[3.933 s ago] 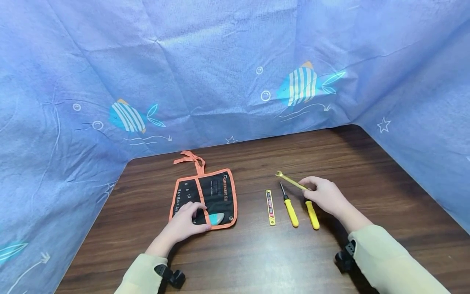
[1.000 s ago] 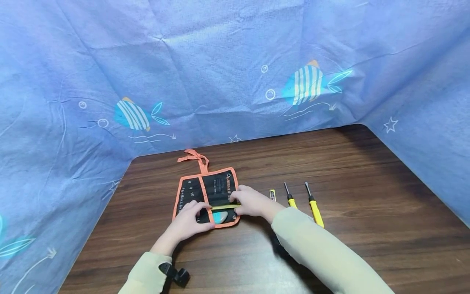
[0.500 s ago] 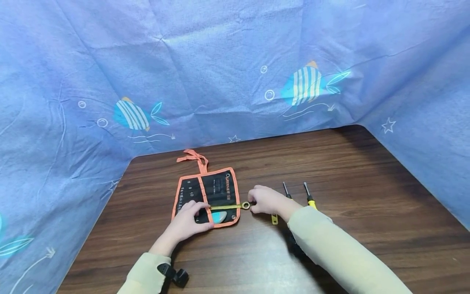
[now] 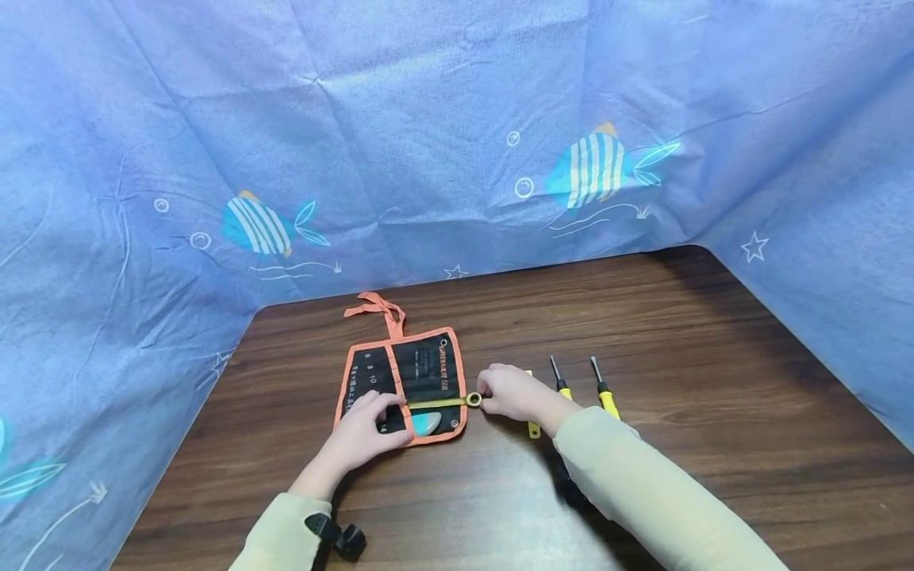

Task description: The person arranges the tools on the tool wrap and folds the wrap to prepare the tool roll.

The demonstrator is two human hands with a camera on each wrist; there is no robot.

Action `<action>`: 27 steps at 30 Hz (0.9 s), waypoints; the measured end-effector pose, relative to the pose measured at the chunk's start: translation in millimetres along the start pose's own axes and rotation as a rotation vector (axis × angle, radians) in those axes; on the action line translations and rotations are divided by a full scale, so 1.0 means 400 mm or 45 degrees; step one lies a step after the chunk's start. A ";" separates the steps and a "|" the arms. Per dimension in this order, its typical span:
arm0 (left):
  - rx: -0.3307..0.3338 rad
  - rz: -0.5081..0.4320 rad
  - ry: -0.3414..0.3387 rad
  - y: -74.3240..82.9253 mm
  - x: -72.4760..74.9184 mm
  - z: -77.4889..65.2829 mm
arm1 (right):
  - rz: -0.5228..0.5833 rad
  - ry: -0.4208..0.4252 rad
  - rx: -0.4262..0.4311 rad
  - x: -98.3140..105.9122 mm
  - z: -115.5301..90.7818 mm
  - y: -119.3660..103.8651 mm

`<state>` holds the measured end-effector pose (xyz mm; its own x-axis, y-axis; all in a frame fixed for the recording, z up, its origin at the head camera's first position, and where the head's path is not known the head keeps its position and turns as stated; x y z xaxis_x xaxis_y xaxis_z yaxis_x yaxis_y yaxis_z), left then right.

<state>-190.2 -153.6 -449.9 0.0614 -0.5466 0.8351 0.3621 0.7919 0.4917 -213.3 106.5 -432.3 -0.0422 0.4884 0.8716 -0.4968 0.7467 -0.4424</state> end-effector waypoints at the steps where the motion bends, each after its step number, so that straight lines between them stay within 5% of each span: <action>1: -0.001 -0.003 0.000 0.000 0.000 0.001 | 0.003 0.010 0.010 0.000 0.001 -0.002; 8: -0.007 0.002 -0.008 -0.004 -0.002 0.001 | 0.022 0.071 0.090 -0.014 0.012 -0.013; 27: -0.073 0.077 0.099 -0.001 -0.011 -0.004 | 0.028 0.036 0.084 -0.055 0.055 -0.078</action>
<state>-189.3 -152.2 -454.1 0.1559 -0.5195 0.8401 0.4081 0.8084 0.4242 -215.7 62.5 -432.9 -0.0296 0.5179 0.8549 -0.5524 0.7044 -0.4458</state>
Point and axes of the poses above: each hand's wrist, its own z-axis towards the middle knuckle, its own x-axis out of the back of the hand, y = z × x, the point moved 3 cm from there along z, towards the middle knuckle, and after that the axes turned 12 degrees about y, right-handed, at the moved point
